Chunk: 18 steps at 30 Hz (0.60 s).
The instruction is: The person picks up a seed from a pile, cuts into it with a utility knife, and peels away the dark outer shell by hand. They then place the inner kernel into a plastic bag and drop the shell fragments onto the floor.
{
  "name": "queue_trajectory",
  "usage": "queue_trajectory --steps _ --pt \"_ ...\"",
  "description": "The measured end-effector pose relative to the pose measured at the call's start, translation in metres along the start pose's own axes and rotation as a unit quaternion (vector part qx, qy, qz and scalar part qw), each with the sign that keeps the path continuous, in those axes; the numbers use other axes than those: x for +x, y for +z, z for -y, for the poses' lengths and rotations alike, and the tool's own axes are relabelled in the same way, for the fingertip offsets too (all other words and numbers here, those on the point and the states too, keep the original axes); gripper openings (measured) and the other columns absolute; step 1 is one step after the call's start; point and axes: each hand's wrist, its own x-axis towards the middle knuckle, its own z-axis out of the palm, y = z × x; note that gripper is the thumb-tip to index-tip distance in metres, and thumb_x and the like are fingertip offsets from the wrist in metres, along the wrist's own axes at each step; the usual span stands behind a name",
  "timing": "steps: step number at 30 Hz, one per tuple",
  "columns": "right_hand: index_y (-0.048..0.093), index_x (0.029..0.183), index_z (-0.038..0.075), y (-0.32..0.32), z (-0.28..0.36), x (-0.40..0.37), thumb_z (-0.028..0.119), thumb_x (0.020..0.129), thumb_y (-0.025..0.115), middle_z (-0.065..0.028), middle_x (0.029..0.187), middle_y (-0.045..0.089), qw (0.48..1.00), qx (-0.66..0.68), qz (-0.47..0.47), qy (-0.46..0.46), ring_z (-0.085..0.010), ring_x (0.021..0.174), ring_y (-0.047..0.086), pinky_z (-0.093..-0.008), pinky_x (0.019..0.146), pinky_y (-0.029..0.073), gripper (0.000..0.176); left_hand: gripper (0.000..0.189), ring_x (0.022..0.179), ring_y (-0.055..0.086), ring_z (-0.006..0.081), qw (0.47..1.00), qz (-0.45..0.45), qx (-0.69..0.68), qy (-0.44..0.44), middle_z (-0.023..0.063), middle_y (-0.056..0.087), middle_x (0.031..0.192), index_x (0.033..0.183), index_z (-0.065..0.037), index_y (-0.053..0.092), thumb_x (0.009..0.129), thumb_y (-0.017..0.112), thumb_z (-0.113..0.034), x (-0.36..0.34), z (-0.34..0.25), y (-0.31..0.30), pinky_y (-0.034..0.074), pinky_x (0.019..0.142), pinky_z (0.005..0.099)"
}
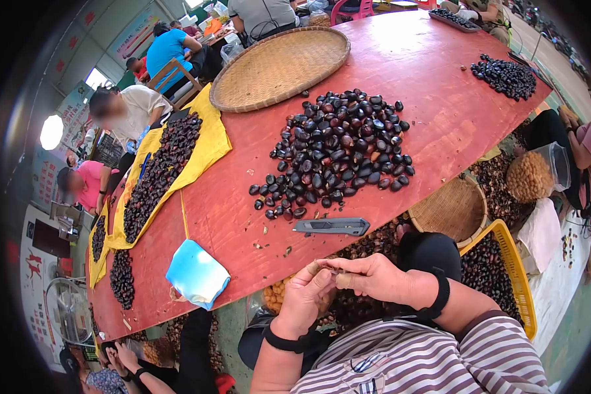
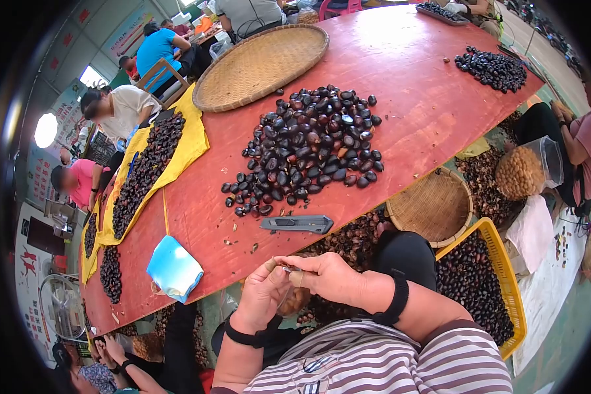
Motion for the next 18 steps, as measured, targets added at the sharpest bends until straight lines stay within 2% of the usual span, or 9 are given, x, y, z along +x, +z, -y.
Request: queue_trajectory --steps 6,12,15,18 --pt "0.047 0.116 0.017 0.002 -0.002 -0.004 0.012 0.08 0.053 0.0026 0.065 0.051 0.999 -0.002 -0.011 -0.038 -0.0037 0.055 0.042 -0.0187 0.054 0.04 0.037 0.019 0.084 0.055 0.0124 0.998 0.013 -0.062 0.001 0.0042 0.057 0.092 0.099 -0.007 0.052 0.08 0.053 -0.009 -0.001 0.0 0.004 0.043 0.078 0.0243" --pt "0.047 0.117 0.016 0.003 -0.005 -0.003 0.008 0.081 0.05 0.0017 0.067 0.052 0.999 0.028 -0.005 -0.036 -0.0029 0.058 0.042 -0.0187 0.056 0.041 0.036 0.021 0.091 0.053 0.0159 0.996 0.041 -0.075 -0.008 0.0044 0.055 0.098 0.099 -0.01 0.051 0.078 0.055 -0.013 -0.001 -0.003 0.004 0.038 0.085 0.0309" --pt "0.05 0.114 0.014 0.001 -0.001 -0.004 0.007 0.081 0.05 0.0018 0.068 0.054 0.996 0.018 -0.016 -0.086 -0.002 0.059 0.043 -0.0177 0.057 0.04 0.033 0.023 0.091 0.053 0.0158 0.998 0.033 -0.056 -0.006 0.0046 0.055 0.098 0.101 -0.01 0.052 0.078 0.055 -0.01 -0.001 -0.003 0.006 0.04 0.084 0.03" --pt "0.053 0.11 0.012 0.001 -0.015 0.007 0.008 0.08 0.052 0.0021 0.071 0.057 0.981 -0.055 -0.06 -0.178 -0.0016 0.06 0.045 -0.0169 0.056 0.041 0.03 0.024 0.092 0.052 0.016 0.999 0.04 -0.027 0.002 0.0051 0.055 0.099 0.102 -0.008 0.052 0.078 0.054 -0.007 -0.002 -0.001 0.003 0.041 0.083 0.0292"
